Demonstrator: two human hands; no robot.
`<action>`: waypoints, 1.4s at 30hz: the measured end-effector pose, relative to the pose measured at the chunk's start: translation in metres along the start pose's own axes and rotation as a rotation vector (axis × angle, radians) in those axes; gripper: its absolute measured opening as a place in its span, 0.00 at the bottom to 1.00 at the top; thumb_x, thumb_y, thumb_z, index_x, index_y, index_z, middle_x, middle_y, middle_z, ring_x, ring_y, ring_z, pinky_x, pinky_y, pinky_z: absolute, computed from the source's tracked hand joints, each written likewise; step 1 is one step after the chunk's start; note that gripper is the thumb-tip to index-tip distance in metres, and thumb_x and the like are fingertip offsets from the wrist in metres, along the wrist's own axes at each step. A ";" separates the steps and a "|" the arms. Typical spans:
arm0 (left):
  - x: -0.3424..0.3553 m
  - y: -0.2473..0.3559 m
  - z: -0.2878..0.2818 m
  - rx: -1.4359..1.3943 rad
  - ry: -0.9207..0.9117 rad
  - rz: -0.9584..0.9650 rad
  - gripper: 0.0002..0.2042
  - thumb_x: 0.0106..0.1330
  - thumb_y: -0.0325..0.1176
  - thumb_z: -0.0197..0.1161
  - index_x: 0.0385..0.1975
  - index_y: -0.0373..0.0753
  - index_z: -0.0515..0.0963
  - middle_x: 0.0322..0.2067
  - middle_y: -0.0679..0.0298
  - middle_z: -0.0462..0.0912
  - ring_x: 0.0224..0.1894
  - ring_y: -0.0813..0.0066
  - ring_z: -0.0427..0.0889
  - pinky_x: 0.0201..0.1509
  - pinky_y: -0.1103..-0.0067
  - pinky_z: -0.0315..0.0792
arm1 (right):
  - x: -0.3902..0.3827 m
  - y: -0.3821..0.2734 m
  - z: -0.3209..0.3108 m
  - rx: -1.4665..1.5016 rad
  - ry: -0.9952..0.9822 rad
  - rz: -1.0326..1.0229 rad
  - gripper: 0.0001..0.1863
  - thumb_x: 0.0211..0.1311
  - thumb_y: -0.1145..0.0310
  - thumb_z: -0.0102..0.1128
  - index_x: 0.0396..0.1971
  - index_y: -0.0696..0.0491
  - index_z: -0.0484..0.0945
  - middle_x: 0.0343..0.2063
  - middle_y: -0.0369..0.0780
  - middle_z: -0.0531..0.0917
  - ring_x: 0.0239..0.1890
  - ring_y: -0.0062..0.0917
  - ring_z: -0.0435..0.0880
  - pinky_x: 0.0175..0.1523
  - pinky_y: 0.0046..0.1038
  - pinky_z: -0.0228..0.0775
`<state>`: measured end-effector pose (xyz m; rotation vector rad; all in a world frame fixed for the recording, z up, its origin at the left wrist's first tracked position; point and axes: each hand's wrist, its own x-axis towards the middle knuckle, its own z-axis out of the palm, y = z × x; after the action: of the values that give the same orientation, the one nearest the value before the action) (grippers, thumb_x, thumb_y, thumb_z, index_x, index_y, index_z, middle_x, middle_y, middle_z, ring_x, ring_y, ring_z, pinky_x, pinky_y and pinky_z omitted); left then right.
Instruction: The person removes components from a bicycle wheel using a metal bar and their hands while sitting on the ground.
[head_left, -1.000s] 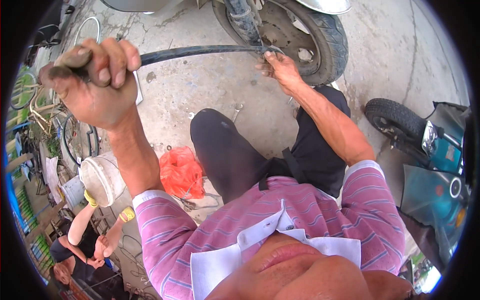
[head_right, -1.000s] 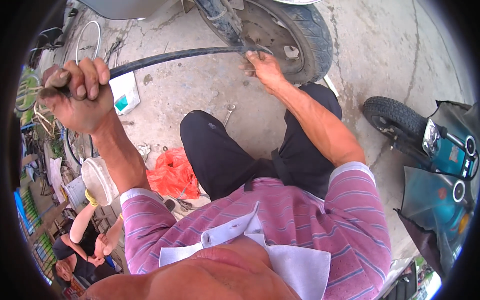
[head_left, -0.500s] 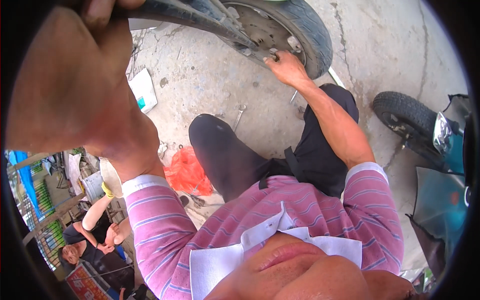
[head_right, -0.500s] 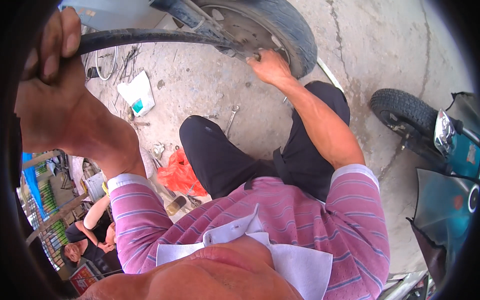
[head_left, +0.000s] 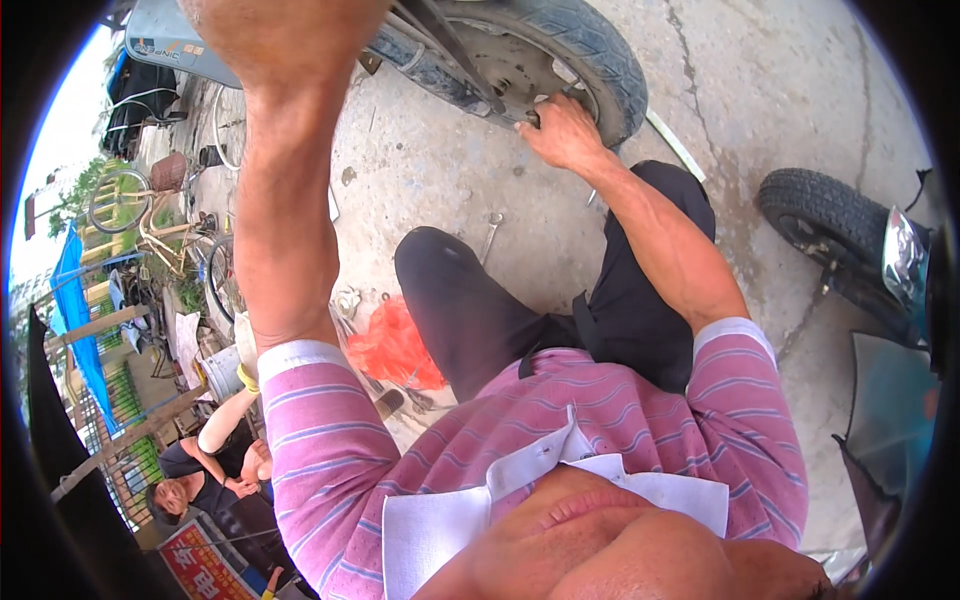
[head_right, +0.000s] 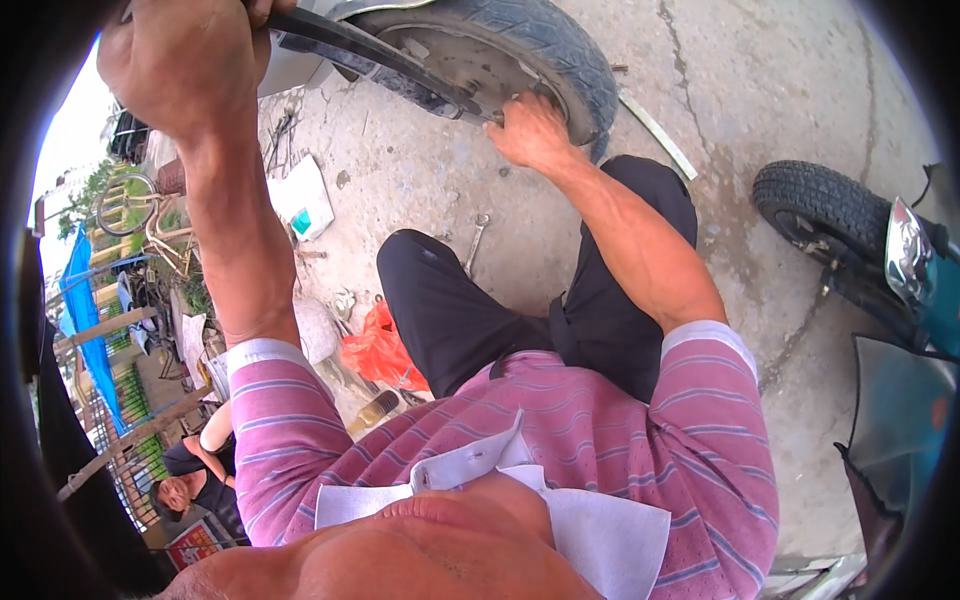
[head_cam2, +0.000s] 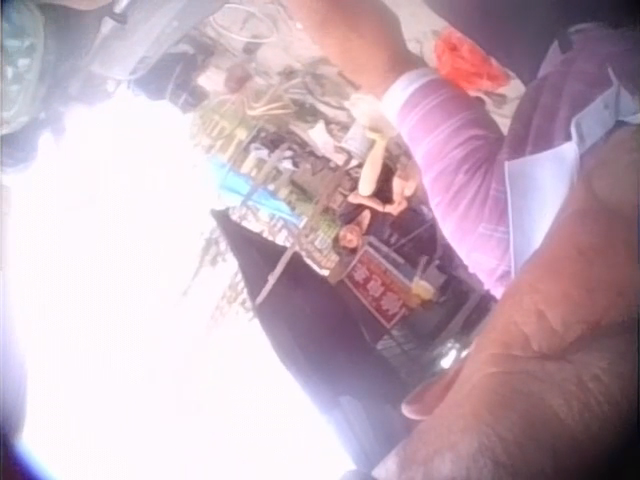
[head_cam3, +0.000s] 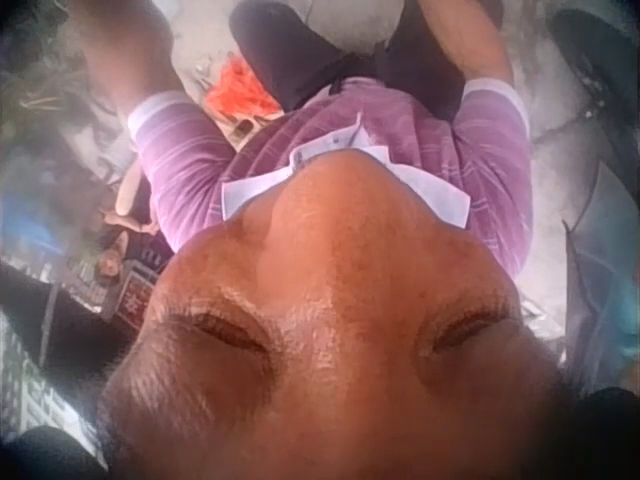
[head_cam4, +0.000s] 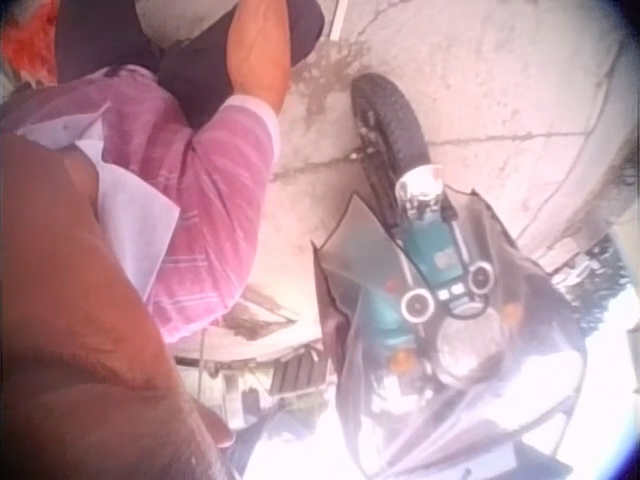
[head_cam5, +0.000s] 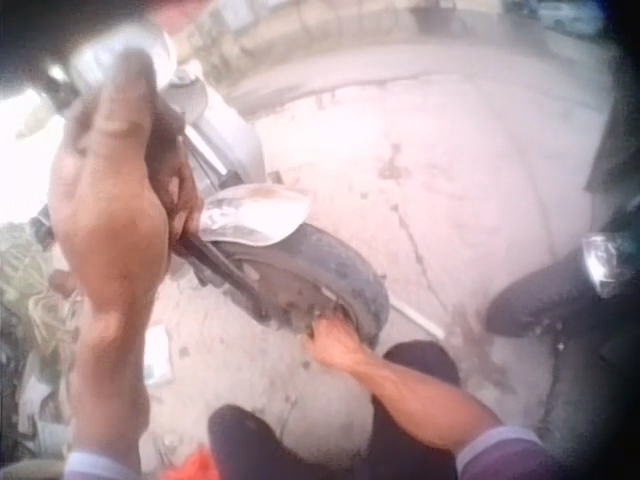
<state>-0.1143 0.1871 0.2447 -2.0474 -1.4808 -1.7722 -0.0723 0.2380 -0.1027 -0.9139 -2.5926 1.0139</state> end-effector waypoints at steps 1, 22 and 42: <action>-0.002 -0.006 -0.001 0.035 0.055 -0.023 0.18 0.73 0.44 0.52 0.26 0.35 0.74 0.09 0.71 0.63 0.07 0.84 0.60 0.10 0.84 0.57 | 0.001 -0.001 0.000 0.003 -0.018 0.004 0.27 0.59 0.52 0.56 0.45 0.63 0.79 0.50 0.55 0.75 0.57 0.50 0.70 0.62 0.44 0.62; -0.092 -0.066 -0.062 -0.094 0.077 -0.614 0.20 0.73 0.46 0.52 0.25 0.34 0.73 0.10 0.67 0.68 0.10 0.81 0.65 0.13 0.83 0.60 | -0.031 -0.028 -0.049 0.881 -0.328 0.093 0.14 0.65 0.64 0.57 0.43 0.59 0.78 0.26 0.37 0.80 0.27 0.19 0.77 0.34 0.22 0.71; -0.180 -0.147 -0.043 -0.127 0.309 -0.741 0.19 0.74 0.42 0.51 0.29 0.29 0.74 0.14 0.64 0.67 0.13 0.78 0.63 0.18 0.79 0.63 | 0.044 0.080 -0.091 1.239 -0.247 0.142 0.30 0.73 0.49 0.39 0.58 0.60 0.70 0.54 0.42 0.78 0.54 0.27 0.77 0.62 0.29 0.65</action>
<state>-0.2228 0.1326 0.0422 -1.2259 -2.2288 -2.3207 -0.0328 0.3598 -0.0907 -0.5991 -1.4461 2.3941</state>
